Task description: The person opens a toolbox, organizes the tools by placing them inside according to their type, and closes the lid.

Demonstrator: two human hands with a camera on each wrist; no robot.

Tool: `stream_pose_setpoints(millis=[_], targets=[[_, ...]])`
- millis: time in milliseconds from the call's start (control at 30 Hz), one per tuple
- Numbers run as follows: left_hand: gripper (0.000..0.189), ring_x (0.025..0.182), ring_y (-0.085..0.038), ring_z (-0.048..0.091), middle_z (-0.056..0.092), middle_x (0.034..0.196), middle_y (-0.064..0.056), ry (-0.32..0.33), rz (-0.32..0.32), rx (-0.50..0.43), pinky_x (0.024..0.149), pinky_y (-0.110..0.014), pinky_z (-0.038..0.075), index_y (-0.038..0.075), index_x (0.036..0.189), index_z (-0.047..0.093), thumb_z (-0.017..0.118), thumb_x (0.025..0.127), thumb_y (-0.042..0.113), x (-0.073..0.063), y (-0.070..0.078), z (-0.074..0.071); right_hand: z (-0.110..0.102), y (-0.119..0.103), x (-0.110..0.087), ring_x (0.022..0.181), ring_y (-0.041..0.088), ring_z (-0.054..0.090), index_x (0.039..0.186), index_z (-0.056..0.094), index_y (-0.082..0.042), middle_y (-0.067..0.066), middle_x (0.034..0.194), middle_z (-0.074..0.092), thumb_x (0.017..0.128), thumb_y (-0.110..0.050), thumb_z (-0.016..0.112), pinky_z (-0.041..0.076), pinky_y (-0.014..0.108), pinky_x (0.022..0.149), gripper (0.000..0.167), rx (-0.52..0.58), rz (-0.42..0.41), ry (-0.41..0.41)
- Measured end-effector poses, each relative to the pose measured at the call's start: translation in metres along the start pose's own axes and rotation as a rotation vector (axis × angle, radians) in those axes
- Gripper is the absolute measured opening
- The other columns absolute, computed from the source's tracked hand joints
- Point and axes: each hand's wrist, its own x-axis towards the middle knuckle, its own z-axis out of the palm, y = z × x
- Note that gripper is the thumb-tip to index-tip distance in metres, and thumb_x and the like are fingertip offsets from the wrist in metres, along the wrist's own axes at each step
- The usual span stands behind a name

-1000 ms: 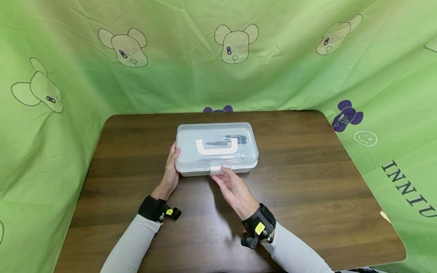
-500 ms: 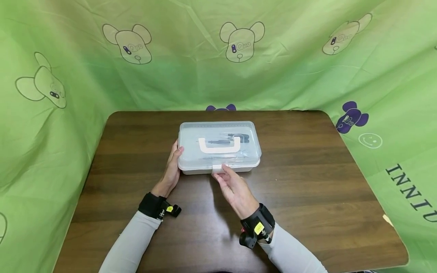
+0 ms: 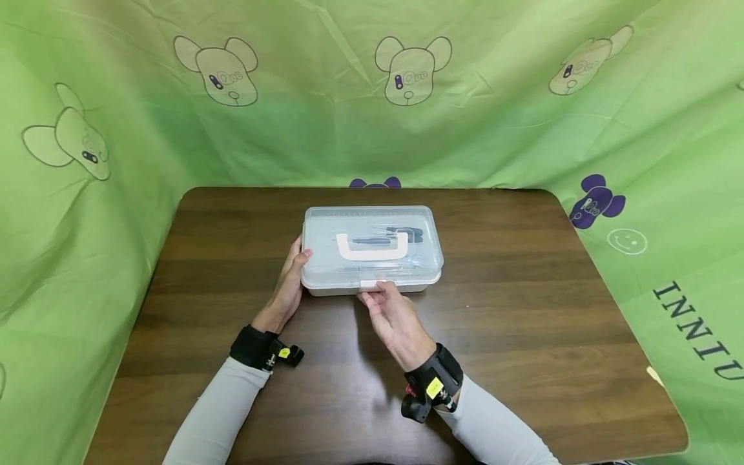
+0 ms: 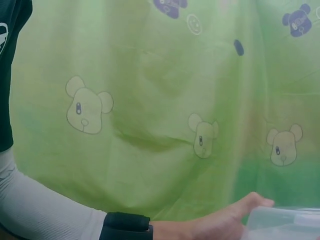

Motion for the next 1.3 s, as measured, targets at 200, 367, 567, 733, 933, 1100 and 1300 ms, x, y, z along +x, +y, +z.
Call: stream_pose_setpoints(millis=[200,367,567,733,933,1100,1300], targets=[[0.075,0.157,-0.023,0.014,0.012,0.176,-0.011,-0.020,-0.004,0.018,0.126,-0.048,0.010,0.008,0.170,0.011,0.042,0.105,0.030,0.001,0.003,-0.002,-0.001,0.006,-0.001,0.152,0.043,0.034,0.148,0.034,0.018,0.032,0.145,0.040,0.110,0.000,0.042,0.029,0.040,0.125,0.043,-0.013,-0.022,-0.015],[0.076,0.157,-0.023,0.013,0.010,0.176,-0.011,-0.030,-0.016,0.015,0.127,-0.049,0.010,0.008,0.170,0.010,0.042,0.106,0.031,0.000,0.004,-0.003,-0.003,0.007,-0.003,0.149,0.041,0.035,0.154,0.027,0.018,0.031,0.141,0.041,0.111,-0.001,0.042,0.031,0.040,0.125,0.050,-0.022,-0.022,-0.038],[0.076,0.157,-0.022,0.012,0.009,0.176,-0.011,-0.029,-0.024,0.012,0.127,-0.048,0.008,0.008,0.170,0.010,0.042,0.105,0.030,0.000,0.002,-0.003,-0.007,0.007,-0.002,0.145,0.039,0.038,0.150,0.032,0.017,0.027,0.136,0.043,0.111,-0.002,0.043,0.029,0.044,0.126,0.044,-0.027,-0.026,-0.058],[0.076,0.158,-0.021,0.008,0.008,0.177,-0.009,-0.026,-0.036,0.019,0.128,-0.046,0.006,0.009,0.171,0.009,0.042,0.105,0.031,0.000,0.004,-0.003,-0.013,0.006,-0.001,0.147,0.040,0.036,0.145,0.035,0.014,0.029,0.142,0.041,0.112,-0.005,0.043,0.027,0.045,0.127,0.039,-0.043,-0.019,-0.089],[0.078,0.161,-0.019,0.001,0.001,0.178,-0.006,-0.027,-0.048,0.023,0.129,-0.046,0.002,0.011,0.171,0.003,0.041,0.107,0.034,-0.002,0.008,-0.002,-0.026,-0.004,-0.002,0.157,0.043,0.025,0.159,0.018,0.015,0.038,0.163,0.021,0.112,-0.009,0.047,0.023,0.043,0.128,0.060,-0.114,-0.014,-0.133],[0.076,0.162,-0.017,-0.002,-0.002,0.178,-0.004,-0.044,-0.025,0.015,0.129,-0.047,0.000,0.013,0.171,0.000,0.039,0.111,0.036,-0.004,0.007,-0.004,-0.042,-0.020,-0.006,0.159,0.045,0.017,0.162,0.008,0.014,0.040,0.168,0.008,0.112,-0.010,0.047,0.020,0.043,0.129,0.068,-0.186,-0.063,-0.131],[0.076,0.162,-0.018,-0.004,-0.004,0.178,-0.005,-0.054,-0.012,0.019,0.130,-0.047,-0.002,0.009,0.171,-0.003,0.036,0.113,0.040,-0.009,0.007,-0.006,-0.066,-0.047,-0.006,0.154,0.040,0.029,0.161,0.011,0.015,0.037,0.164,0.021,0.111,-0.008,0.047,0.027,0.041,0.127,0.065,-0.311,-0.160,-0.046]])
